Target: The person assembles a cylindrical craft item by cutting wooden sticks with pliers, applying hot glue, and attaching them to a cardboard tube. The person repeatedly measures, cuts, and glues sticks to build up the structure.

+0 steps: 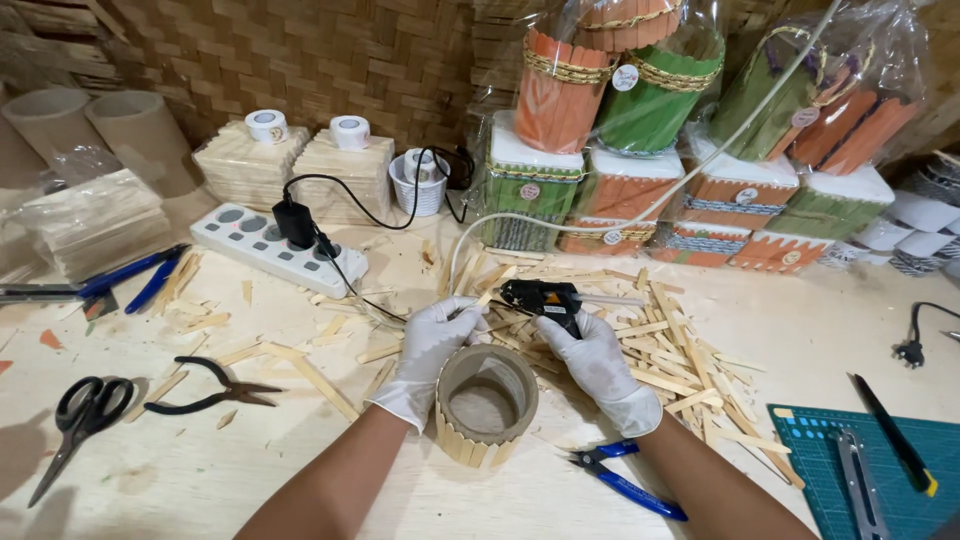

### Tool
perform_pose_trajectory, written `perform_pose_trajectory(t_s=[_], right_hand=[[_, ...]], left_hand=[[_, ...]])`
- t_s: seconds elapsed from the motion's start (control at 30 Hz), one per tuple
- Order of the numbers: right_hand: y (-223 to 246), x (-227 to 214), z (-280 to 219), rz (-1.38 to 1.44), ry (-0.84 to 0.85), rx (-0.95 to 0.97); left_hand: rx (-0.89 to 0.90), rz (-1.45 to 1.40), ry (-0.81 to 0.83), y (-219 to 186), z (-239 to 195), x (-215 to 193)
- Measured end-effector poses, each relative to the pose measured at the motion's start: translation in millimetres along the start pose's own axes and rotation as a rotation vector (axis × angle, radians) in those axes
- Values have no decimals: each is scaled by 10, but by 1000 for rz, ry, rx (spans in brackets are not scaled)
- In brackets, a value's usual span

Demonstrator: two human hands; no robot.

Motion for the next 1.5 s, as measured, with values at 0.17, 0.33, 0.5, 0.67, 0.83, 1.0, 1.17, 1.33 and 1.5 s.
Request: perform_pose_trajectory(t_s=[0.17, 0.33, 0.5, 0.67, 0.83, 1.0, 1.17, 1.33, 1.5], right_hand=[[-94, 24, 54, 1, 8, -12], [-44, 16, 11, 11, 22, -23], [147, 23, -70, 9, 26, -25], [172, -3, -114, -35, 37, -26], [295, -7, -202, -96, 49, -29], [177, -17, -121, -87, 47, -34], [388, -8, -223, -99, 36, -33], [310, 0, -192, -106, 27, -29], [464, -31, -358, -67, 5, -46]], left_hand=[[5, 2, -6, -28, -19, -15], [-5, -38, 16, -29, -18, 5], [-11, -25, 16, -107, -79, 12], [-23, -37, -2, -130, -105, 21], [-22, -19, -17, -147, -121, 31], [-5, 0, 1, -71, -55, 25], [-1, -24, -7, -91, -79, 21], [13, -44, -13, -119, -90, 20], [40, -23, -17, -144, -109, 5]])
Point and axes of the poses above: each hand's wrist, its own z-axis towards the middle knuckle, its own x-axis out of the palm, y = z × x, the point moved 9 cm from there along z, towards the middle knuckle, and after that the axes turned 2 degrees about -x, right-handed, at the moved point
